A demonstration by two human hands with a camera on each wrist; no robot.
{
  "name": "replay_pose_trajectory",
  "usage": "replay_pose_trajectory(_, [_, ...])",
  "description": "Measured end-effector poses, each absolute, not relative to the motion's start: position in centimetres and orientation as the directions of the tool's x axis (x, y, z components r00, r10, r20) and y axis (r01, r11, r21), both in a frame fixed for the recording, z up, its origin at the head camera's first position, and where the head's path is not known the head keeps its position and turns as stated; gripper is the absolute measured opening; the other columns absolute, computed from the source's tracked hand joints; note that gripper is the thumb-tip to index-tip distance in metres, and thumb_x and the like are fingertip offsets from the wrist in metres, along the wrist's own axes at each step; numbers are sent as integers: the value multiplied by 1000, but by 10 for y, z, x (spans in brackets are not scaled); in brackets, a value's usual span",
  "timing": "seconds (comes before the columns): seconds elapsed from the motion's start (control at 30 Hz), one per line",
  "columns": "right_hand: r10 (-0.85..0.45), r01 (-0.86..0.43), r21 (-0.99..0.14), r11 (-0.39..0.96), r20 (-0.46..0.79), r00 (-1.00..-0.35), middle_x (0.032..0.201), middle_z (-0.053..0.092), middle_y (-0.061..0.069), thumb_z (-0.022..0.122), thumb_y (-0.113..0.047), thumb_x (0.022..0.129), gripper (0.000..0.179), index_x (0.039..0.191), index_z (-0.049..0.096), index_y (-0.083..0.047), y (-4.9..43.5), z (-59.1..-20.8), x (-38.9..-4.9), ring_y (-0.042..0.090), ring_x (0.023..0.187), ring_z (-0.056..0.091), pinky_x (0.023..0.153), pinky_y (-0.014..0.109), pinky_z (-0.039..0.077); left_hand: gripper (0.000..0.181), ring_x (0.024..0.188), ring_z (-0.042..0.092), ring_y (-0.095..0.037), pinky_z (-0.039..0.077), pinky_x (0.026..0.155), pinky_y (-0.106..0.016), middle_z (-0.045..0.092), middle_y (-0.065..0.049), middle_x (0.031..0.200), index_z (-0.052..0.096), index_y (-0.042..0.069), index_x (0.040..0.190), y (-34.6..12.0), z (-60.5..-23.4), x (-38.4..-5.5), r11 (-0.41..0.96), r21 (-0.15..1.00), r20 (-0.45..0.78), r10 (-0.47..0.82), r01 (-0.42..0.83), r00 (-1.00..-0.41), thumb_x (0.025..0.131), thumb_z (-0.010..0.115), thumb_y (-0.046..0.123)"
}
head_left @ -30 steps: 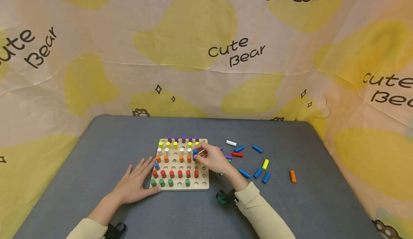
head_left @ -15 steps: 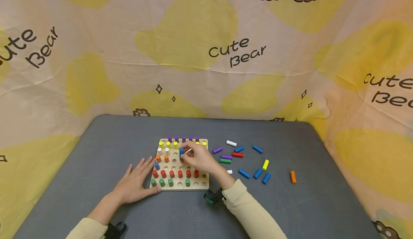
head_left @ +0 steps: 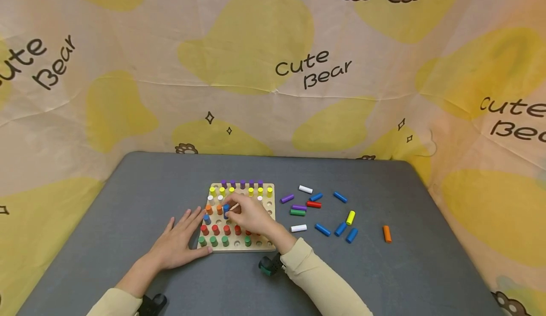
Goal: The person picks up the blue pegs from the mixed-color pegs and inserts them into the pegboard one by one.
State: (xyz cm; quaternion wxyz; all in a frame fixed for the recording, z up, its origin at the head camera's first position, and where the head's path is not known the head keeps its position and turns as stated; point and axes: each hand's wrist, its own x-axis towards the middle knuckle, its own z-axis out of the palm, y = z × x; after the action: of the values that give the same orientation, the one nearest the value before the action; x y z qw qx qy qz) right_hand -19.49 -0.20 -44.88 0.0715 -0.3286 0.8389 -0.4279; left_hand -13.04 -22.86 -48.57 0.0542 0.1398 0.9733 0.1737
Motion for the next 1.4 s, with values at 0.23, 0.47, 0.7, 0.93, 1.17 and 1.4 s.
replay_pose_trajectory(0.23, [-603,-515,-706,486,155,-782,102,66,-5,60,-13,89,18,107,61,-14,-13,-454,-193,1,87,63,69,10,47,101,138,20,-37,9,104,-65,25,-10,151,23,17,148,-230,-487,-130,898,358,-46,291,257,-956,70,56,74])
replay_pose_trajectory(0.47, [-612,-535,-659,529,140,-778,103,66,-2,61,-13,89,18,106,61,-14,-21,-457,-192,0,87,64,68,8,46,100,138,21,-37,10,103,-66,26,-11,151,24,17,148,-229,-487,-130,895,358,-35,298,266,-954,71,56,73])
replay_pose_trajectory(0.7, [-615,-559,-592,581,130,-778,103,66,-6,62,-16,88,17,105,63,-16,-26,-460,-192,-2,87,62,70,9,46,100,138,20,-36,10,104,-65,25,-10,151,24,17,148,-229,-487,-130,898,355,-48,296,261,-954,71,54,74])
replay_pose_trajectory(0.93, [-614,-574,-563,594,142,-776,99,67,-7,63,-16,87,15,101,63,-17,-28,-461,-192,-4,83,61,69,8,45,100,137,22,-37,11,104,-66,26,-10,151,25,17,147,-228,-486,-129,898,352,-34,294,264,-955,71,55,74])
replay_pose_trajectory(1.17, [-606,-571,-560,601,146,-782,98,68,-7,64,-15,86,14,100,65,-17,-28,-460,-192,-4,81,61,64,8,44,101,138,21,-37,9,104,-65,25,-10,151,24,17,148,-228,-485,-130,900,352,-46,289,255,-956,71,54,75])
replay_pose_trajectory(1.4, [-605,-568,-541,620,131,-785,97,69,-8,63,-17,87,13,99,67,-19,-29,-460,-192,-6,78,60,62,8,43,101,138,20,-37,9,104,-65,25,-10,151,23,18,148,-228,-485,-129,899,358,-50,289,253,-956,71,53,75])
